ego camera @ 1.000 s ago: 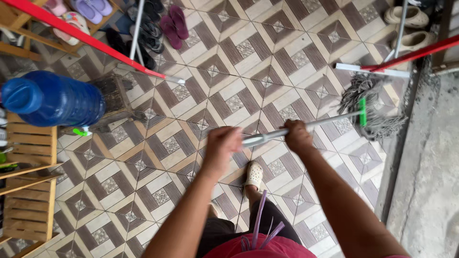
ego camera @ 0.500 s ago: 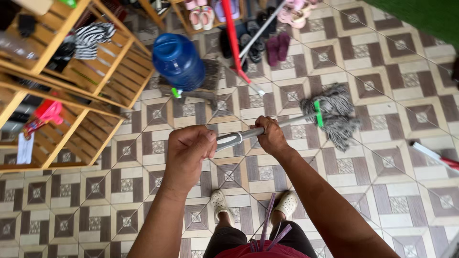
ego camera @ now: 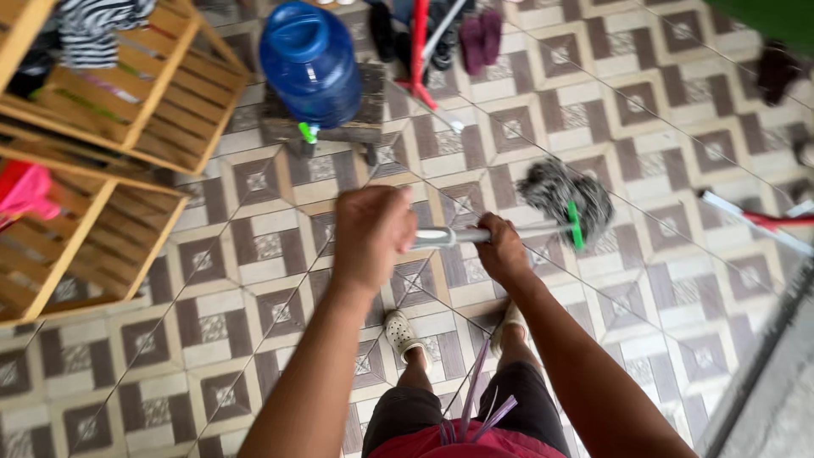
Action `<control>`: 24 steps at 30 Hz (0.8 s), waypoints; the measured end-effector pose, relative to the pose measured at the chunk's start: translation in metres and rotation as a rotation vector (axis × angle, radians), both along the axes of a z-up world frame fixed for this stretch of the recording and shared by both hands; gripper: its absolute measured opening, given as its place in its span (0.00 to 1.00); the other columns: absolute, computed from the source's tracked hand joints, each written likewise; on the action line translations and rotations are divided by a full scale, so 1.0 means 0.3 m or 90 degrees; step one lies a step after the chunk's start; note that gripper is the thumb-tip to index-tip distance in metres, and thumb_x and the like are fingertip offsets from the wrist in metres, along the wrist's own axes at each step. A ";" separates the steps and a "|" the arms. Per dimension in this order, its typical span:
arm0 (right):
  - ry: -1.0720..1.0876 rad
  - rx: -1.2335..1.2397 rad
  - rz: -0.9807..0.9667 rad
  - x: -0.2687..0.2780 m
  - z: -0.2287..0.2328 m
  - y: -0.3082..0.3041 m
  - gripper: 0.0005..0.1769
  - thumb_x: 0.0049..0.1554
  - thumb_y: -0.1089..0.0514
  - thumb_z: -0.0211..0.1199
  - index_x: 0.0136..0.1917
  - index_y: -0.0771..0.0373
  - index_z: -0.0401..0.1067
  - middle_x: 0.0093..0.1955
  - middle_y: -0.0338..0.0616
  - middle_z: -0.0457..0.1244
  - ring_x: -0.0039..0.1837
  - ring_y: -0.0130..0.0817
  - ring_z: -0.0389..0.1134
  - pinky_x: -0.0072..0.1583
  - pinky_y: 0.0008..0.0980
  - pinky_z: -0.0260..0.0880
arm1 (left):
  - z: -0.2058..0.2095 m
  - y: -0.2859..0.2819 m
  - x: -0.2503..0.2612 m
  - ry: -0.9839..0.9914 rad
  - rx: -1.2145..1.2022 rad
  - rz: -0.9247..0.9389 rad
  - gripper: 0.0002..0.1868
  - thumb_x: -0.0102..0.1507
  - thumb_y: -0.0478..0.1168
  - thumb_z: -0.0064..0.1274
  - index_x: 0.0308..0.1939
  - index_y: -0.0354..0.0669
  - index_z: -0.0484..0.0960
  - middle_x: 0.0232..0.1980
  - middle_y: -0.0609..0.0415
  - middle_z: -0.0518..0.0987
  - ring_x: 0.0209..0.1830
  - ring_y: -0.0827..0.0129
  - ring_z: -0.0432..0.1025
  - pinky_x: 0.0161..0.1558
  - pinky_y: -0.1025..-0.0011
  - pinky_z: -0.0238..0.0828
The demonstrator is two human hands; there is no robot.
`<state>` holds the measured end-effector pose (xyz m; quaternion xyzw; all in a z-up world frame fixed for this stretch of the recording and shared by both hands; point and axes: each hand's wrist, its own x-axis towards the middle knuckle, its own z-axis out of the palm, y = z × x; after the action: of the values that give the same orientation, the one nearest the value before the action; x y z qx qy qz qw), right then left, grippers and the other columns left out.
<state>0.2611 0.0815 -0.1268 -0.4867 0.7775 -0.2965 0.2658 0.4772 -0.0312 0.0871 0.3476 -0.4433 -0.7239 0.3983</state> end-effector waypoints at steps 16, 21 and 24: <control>-0.054 -0.041 0.110 0.489 0.034 -0.002 0.06 0.53 0.63 0.65 0.45 0.63 0.72 0.43 0.55 0.68 0.49 0.56 0.68 0.52 0.48 0.68 | 0.081 0.110 0.525 -0.014 -0.096 0.015 0.23 0.67 0.41 0.51 0.17 0.47 0.66 0.18 0.63 0.62 0.19 0.76 0.61 0.26 0.73 0.61; -0.069 -0.108 0.248 0.709 0.235 -0.113 0.04 0.56 0.64 0.63 0.46 0.62 0.70 0.43 0.54 0.68 0.48 0.54 0.69 0.54 0.48 0.70 | 0.287 0.216 0.706 0.164 -0.283 0.135 0.18 0.69 0.43 0.46 0.25 0.44 0.68 0.22 0.61 0.65 0.23 0.75 0.63 0.39 0.69 0.68; -0.032 -0.012 0.211 0.719 0.314 -0.080 0.05 0.59 0.61 0.63 0.49 0.60 0.71 0.45 0.55 0.68 0.50 0.56 0.69 0.53 0.50 0.69 | 0.266 0.321 0.655 0.189 -0.314 0.254 0.11 0.71 0.40 0.49 0.34 0.40 0.69 0.26 0.57 0.67 0.26 0.74 0.63 0.35 0.69 0.65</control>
<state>0.4769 0.0575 -0.0325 -0.6031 0.6770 -0.2681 0.3257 0.6737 0.0652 0.1669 0.2114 -0.4655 -0.5456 0.6640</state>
